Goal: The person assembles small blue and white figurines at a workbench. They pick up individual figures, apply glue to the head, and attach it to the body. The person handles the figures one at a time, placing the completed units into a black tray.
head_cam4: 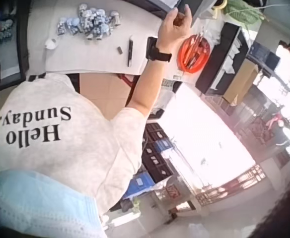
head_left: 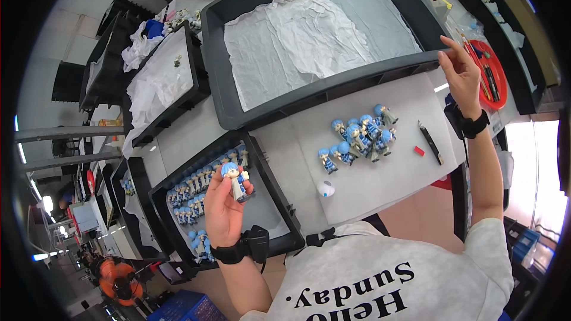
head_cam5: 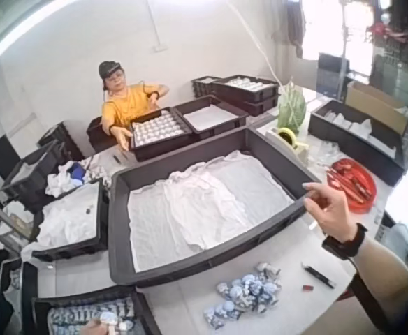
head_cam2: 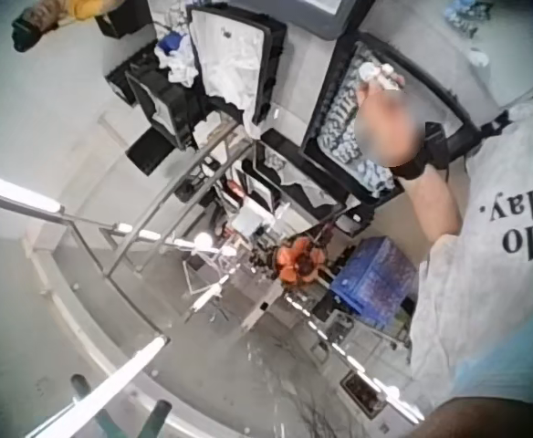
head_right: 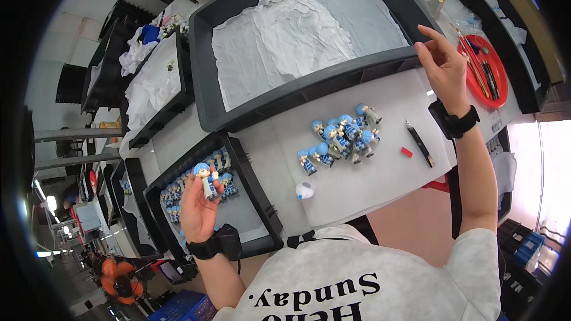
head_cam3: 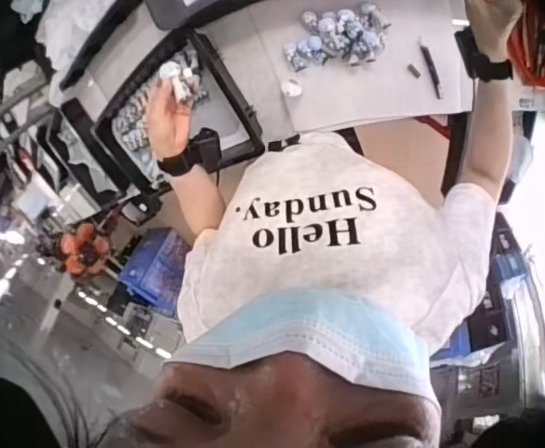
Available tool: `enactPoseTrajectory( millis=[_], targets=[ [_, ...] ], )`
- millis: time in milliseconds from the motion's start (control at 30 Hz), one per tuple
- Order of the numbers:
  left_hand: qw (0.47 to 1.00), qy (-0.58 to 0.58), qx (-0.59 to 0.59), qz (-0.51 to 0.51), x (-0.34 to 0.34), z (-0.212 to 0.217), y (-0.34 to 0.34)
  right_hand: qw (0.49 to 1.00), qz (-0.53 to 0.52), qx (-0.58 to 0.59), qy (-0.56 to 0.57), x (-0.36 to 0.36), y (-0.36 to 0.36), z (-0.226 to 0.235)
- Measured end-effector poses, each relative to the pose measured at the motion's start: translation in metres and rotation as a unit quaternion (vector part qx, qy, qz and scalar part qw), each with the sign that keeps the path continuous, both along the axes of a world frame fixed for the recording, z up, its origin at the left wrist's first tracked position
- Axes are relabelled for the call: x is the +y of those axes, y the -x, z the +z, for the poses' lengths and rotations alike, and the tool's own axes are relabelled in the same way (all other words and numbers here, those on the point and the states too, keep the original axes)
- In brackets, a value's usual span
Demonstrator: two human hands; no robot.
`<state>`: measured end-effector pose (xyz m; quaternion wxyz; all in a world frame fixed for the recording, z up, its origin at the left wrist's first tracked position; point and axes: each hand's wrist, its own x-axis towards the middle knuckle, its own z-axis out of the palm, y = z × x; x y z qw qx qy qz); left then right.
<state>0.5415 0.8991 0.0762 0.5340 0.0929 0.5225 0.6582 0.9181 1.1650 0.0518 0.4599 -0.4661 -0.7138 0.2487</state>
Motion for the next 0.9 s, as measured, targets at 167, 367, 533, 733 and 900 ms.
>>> enactPoseTrajectory(
  millis=[167, 367, 533, 733, 900],
  targets=[
    [0.999, -0.025, -0.033, -0.028, -0.016, -0.001, 0.003, 0.959, 0.105, 0.110, 0.239, -0.081, 0.030, 0.004],
    [0.996, -0.022, -0.046, -0.073, -0.049, -0.019, 0.012, 0.868, 0.098, 0.256, 0.414, -0.159, 0.096, -0.016],
    [0.993, -0.025, -0.034, -0.111, -0.060, -0.022, 0.006, 0.939, 0.105, 0.063, 0.321, -0.228, 0.100, -0.078],
    [0.992, -0.020, -0.024, -0.126, -0.072, -0.021, 0.008, 0.947, 0.119, -0.043, 0.297, -0.258, 0.125, -0.102],
    [0.990, -0.011, -0.043, -0.135, -0.075, -0.021, 0.012, 0.950, 0.123, -0.066, 0.279, -0.260, 0.138, -0.114]
  ],
)
